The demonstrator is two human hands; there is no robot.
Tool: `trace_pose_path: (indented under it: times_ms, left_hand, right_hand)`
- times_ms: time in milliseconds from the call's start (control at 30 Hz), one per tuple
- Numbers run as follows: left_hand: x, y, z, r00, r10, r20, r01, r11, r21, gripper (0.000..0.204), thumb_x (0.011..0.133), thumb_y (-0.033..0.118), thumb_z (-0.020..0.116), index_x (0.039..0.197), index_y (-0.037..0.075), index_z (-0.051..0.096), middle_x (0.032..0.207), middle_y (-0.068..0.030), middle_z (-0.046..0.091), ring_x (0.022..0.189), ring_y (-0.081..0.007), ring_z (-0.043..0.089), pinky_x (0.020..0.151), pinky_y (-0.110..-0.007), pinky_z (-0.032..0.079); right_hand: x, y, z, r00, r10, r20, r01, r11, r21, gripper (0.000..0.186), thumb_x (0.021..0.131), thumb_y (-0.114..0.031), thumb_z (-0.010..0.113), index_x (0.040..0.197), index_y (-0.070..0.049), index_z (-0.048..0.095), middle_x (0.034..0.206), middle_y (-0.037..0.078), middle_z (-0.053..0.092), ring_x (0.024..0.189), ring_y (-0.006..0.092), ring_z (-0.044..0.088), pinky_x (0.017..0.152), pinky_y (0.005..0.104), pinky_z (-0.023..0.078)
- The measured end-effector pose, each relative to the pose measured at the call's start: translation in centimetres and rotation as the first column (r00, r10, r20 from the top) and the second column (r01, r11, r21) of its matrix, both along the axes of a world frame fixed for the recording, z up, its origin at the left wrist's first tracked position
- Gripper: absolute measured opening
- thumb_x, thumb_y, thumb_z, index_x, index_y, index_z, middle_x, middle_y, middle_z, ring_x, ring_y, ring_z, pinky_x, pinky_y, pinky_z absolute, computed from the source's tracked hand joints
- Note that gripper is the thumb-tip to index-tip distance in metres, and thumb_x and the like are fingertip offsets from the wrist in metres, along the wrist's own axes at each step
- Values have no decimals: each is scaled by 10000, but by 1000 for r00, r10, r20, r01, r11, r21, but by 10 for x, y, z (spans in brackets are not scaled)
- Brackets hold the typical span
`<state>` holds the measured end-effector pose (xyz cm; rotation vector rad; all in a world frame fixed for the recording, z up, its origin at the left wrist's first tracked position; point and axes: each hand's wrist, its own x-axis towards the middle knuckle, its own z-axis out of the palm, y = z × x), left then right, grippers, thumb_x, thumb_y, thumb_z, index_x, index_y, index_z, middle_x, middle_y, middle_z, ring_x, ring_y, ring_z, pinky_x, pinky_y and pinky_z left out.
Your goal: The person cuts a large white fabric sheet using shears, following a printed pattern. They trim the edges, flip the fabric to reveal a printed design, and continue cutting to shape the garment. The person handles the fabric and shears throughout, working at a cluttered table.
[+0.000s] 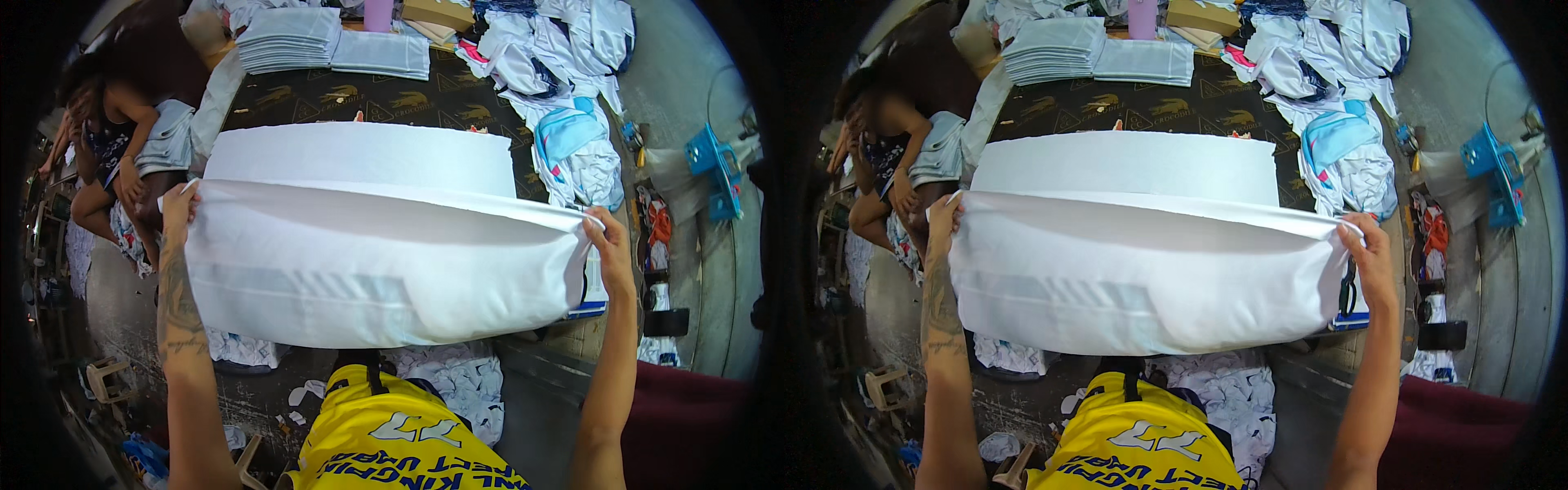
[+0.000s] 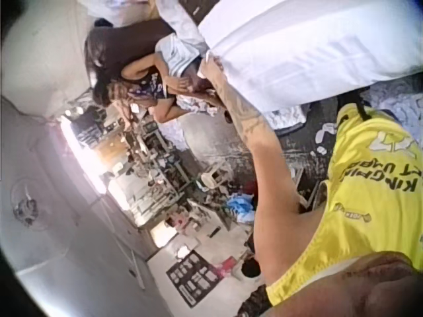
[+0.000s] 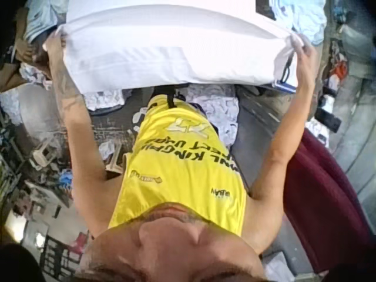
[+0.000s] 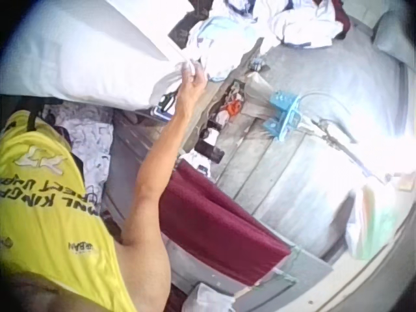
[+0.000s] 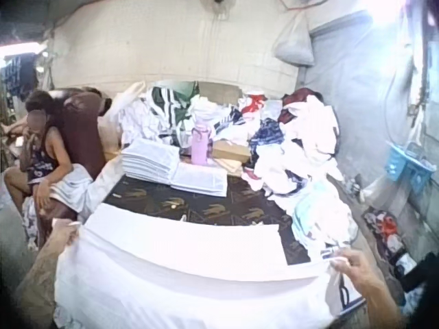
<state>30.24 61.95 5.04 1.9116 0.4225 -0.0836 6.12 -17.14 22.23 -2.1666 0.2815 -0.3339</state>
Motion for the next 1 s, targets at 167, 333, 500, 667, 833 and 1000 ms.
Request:
trace_pose_path:
  times_ms: [167,333,500,667,833,1000]
  left_hand:
    - [101,-19,-84,991,82,108,-122,883,453,421,923,414,824,1058,16,814,920,-111,766,867,-233,726,787,-357,542]
    - [127,-40,-104,991,112,78,-136,761,634,493,892,425,843,1173,21,807,1098,-204,797,1048,-345,756,986,-433,540]
    - [142,-58,-108,977,153,151,-213,769,602,527,895,430,846,1192,-2,798,1133,-240,791,1040,-403,759,958,-446,565]
    - [175,-45,-115,983,117,142,-181,761,623,529,887,439,849,1180,0,804,1082,-240,799,1031,-404,762,957,-449,565]
    - [160,-65,-103,959,-3,283,-176,776,606,566,925,447,815,1339,71,732,1036,-168,798,945,-367,757,885,-431,571]
    - [98,-127,-108,986,-112,121,-75,346,935,810,1021,632,615,1685,257,344,1550,-159,562,1440,-384,516,1185,-579,377]
  right_hand:
    - [91,-8,-62,959,-182,-216,201,977,72,307,1075,-363,691,971,-74,708,801,-78,530,714,39,415,634,256,323]
    - [140,-14,-141,922,-308,-235,345,929,136,310,1060,-375,717,952,-84,728,784,-77,573,696,44,453,622,259,333]
    - [189,-23,-195,872,-399,-282,415,910,-4,391,1054,-391,710,1061,-1,739,843,26,670,760,144,565,712,327,451]
    - [225,-27,-211,868,-411,-278,404,911,-85,412,1054,-376,703,1086,33,729,882,74,698,829,172,599,796,353,486]
    - [240,-26,-219,840,-427,-333,415,903,-111,354,1062,-361,712,1124,-12,732,919,18,665,845,122,575,796,297,484]
    - [159,-4,-194,935,-312,-166,259,925,-278,292,936,-262,822,1090,-28,740,920,89,668,824,212,626,769,364,516]
